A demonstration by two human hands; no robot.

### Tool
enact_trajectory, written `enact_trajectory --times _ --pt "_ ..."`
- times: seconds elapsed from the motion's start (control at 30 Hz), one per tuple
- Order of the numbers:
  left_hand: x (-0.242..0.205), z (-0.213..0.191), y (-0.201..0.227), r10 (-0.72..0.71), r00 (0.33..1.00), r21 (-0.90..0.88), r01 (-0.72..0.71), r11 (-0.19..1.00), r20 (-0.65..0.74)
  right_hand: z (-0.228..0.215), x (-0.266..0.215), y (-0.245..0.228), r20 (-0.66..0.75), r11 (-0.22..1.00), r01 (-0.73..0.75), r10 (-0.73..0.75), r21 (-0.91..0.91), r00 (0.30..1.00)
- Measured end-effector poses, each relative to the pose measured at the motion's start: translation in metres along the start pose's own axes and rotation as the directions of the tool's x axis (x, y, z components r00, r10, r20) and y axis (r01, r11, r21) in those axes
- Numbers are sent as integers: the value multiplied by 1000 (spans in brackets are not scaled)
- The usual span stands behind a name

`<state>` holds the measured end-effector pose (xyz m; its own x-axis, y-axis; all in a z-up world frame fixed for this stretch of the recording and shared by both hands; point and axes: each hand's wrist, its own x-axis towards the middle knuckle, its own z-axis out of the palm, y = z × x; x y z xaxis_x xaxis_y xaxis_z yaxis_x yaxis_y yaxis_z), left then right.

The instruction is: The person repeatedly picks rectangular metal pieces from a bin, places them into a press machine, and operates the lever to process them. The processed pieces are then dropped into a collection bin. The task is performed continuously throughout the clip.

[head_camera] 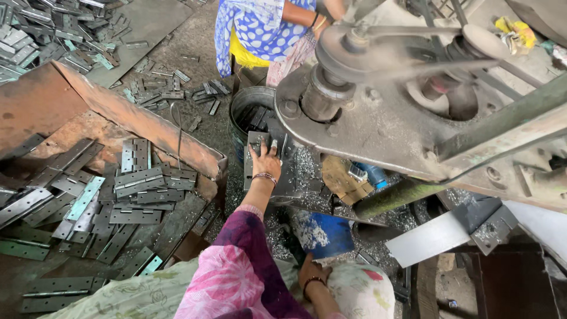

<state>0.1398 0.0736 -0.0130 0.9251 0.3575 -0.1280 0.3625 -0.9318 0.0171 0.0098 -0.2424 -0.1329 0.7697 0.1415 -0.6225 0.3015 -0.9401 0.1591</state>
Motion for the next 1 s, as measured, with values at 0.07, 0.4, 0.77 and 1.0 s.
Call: enact_trajectory --times 0.07,0.4,0.77,1.0 --pt "-2 4 -5 -23 999 -4 23 1000 -36 18 8 -9 59 1000 -5 5 5 998" --pt "-22 -16 -13 69 997 -18 -69 997 29 -54 -30 11 15 995 55 -56 86 998" --pt "-151 38 -5 327 884 68 -324 944 -333 -89 -67 8 -101 977 120 -103 176 990" --pt "-155 31 -12 358 773 112 -354 929 -524 -81 -63 18 -103 975 153 -137 163 985"
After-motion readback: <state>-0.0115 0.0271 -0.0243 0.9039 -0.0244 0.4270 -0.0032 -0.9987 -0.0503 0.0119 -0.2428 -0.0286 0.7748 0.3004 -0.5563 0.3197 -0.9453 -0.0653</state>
